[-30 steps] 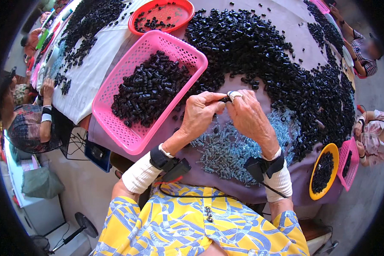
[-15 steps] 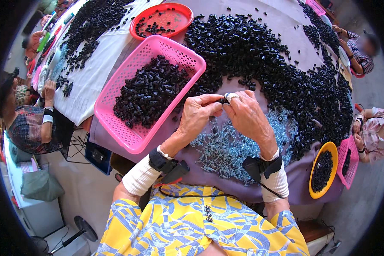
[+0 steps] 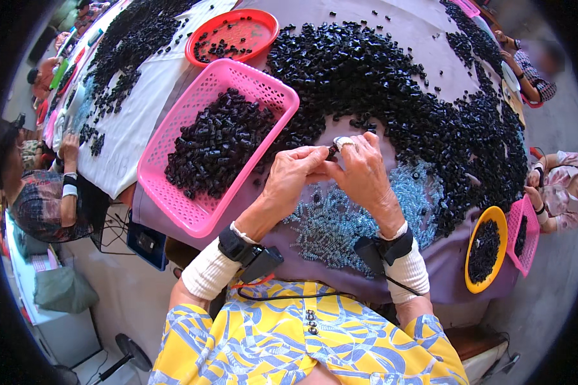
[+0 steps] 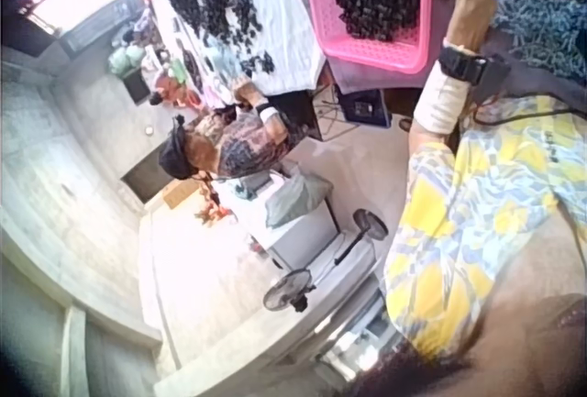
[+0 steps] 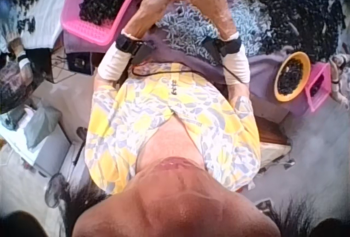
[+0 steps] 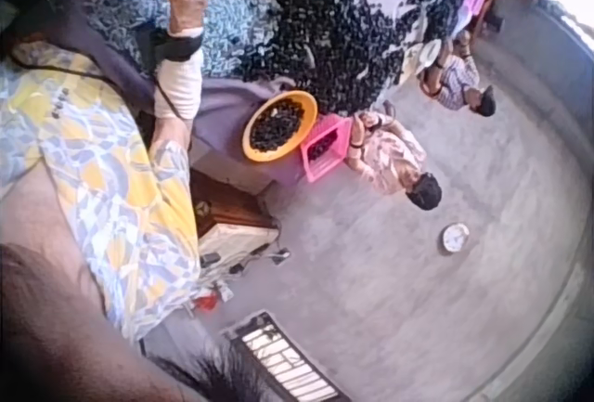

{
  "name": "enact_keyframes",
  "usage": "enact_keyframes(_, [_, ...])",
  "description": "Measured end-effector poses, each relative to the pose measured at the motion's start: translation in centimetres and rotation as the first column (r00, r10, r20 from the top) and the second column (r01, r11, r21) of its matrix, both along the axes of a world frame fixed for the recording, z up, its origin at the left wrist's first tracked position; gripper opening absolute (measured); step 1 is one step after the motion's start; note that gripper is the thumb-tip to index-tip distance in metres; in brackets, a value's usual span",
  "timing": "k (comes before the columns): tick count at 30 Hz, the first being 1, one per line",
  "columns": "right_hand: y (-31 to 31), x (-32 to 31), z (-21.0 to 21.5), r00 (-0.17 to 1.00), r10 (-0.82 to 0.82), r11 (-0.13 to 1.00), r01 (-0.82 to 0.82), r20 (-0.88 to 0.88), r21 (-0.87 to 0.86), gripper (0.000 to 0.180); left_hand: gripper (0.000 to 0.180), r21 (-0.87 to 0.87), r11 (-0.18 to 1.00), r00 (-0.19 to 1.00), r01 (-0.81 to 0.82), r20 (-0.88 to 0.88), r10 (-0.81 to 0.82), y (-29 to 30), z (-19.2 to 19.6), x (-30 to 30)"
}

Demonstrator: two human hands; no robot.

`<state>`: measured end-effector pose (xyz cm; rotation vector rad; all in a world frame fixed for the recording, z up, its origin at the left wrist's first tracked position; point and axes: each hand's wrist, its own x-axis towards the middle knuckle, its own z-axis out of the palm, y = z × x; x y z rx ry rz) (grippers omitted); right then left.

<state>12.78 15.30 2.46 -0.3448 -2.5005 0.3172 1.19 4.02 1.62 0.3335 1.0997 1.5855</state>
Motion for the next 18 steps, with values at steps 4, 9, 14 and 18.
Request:
enact_keyframes(4, [0.29, 0.21, 0.23, 0.999, 0.053, 0.996, -0.052, 0.003, -0.078, 0.021, 0.016, 0.036, 0.993, 0.992, 0.111, 0.054, -0.113, -0.07, 0.38, -0.23])
enact_keyframes(9, [0.11, 0.36, 0.56, 0.999, 0.036, 0.998, -0.036, 0.005, -0.059, 0.023, 0.017, 0.052, 0.987, 0.988, 0.152, 0.015, -0.153, 0.02, 0.06, -0.32])
enact_keyframes(14, [0.16, 0.31, 0.59, 0.997, 0.037, 0.993, -0.044, -0.060, -0.110, 0.023, 0.019, 0.082, 0.983, 0.971, 0.165, 0.163, -0.177, -0.20, 0.21, -0.31])
enact_keyframes(18, [-0.06, 0.28, 0.98, 0.994, 0.051, 0.990, -0.063, -0.092, -0.126, 0.023, 0.020, 0.147, 0.976, 0.943, 0.161, 0.270, -0.197, -0.21, -0.43, -0.41])
